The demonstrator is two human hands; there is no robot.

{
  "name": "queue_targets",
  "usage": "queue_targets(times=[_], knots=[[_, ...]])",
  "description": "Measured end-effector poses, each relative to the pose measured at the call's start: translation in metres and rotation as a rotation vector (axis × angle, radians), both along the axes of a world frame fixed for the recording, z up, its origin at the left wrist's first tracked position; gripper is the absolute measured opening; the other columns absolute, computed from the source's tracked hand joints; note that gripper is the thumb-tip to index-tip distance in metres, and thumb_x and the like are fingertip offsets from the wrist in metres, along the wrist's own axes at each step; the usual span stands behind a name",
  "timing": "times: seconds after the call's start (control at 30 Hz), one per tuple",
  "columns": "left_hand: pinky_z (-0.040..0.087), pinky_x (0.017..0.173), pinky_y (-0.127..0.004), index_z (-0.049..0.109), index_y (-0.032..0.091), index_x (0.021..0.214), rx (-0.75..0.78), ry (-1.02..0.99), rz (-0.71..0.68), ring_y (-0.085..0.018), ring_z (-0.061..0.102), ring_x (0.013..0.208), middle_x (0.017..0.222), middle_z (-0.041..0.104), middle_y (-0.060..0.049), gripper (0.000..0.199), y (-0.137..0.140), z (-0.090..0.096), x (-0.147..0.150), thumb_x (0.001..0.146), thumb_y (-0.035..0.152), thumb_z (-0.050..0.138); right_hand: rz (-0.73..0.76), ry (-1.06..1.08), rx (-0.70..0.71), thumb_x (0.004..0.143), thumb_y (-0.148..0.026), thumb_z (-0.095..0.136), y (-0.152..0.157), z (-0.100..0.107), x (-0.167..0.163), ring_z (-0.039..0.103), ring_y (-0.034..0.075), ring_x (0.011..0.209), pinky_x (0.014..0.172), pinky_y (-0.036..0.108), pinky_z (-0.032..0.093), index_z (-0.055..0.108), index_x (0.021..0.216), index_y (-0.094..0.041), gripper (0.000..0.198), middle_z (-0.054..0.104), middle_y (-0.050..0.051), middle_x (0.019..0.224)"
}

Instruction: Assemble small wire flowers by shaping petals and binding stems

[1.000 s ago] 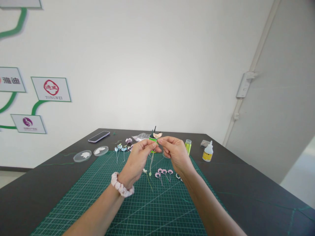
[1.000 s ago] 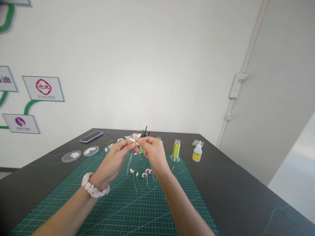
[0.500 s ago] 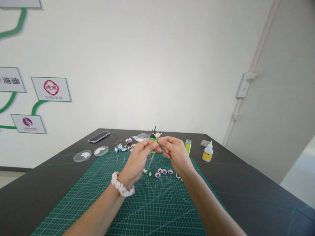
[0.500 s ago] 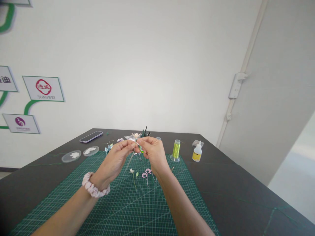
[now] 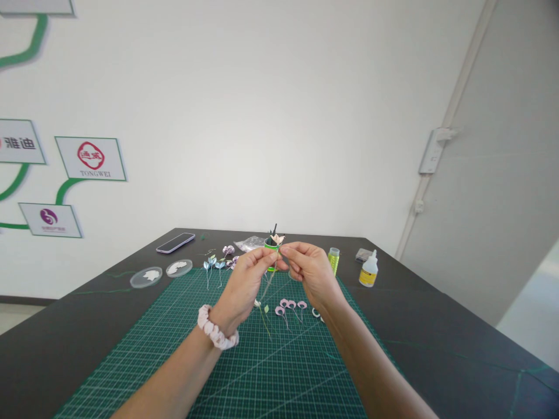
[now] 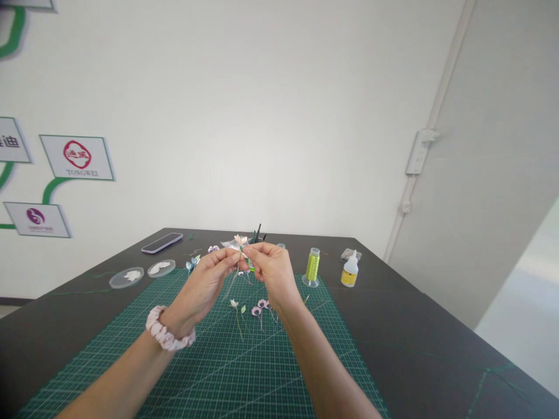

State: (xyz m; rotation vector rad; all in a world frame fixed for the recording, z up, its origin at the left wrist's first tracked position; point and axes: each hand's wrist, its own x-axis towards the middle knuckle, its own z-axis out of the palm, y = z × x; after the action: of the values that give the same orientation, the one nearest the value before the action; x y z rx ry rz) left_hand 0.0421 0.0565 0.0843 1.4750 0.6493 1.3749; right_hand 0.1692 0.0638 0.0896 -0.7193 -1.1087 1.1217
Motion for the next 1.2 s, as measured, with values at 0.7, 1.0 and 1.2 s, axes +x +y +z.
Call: queue_targets(times=[0.7, 1.0, 1.2], knots=[[0.039, 0.085, -0.033, 0.066, 0.017, 0.065, -0.022, -0.032, -0.062, -0.017, 0.056, 0.078, 0.071, 0.064, -0.003, 0.024, 0.0008, -0.0005, 0.0019, 0.085, 0.026, 0.056, 0.016, -0.002, 0.019, 0.057, -0.036, 0.080, 0.0008, -0.0008, -0.0006, 0.027, 0.003, 0.038, 0.037, 0.019, 0.017, 0.069, 0.060, -0.014, 0.025, 0.043, -0.007, 0.040], [0.042, 0.081, -0.032, 0.065, 0.017, 0.064, -0.061, -0.077, -0.129, -0.017, 0.057, 0.074, 0.069, 0.063, -0.003, 0.024, -0.0004, 0.0009, 0.0032, 0.082, 0.031, 0.060, 0.035, -0.012, 0.035, 0.059, -0.037, 0.080, 0.0014, -0.0021, 0.0000, 0.027, 0.004, 0.039, 0.037, 0.019, 0.017, 0.070, 0.062, -0.014, 0.025, 0.044, -0.006, 0.041], [0.042, 0.085, -0.032, 0.066, 0.017, 0.062, -0.099, -0.133, -0.217, -0.017, 0.058, 0.077, 0.070, 0.063, -0.003, 0.025, 0.0023, -0.0019, 0.0030, 0.081, 0.032, 0.063, 0.058, -0.004, 0.024, 0.057, -0.038, 0.081, 0.0017, -0.0021, -0.0001, 0.027, 0.003, 0.038, 0.037, 0.019, 0.017, 0.068, 0.058, -0.014, 0.027, 0.044, -0.006, 0.040]])
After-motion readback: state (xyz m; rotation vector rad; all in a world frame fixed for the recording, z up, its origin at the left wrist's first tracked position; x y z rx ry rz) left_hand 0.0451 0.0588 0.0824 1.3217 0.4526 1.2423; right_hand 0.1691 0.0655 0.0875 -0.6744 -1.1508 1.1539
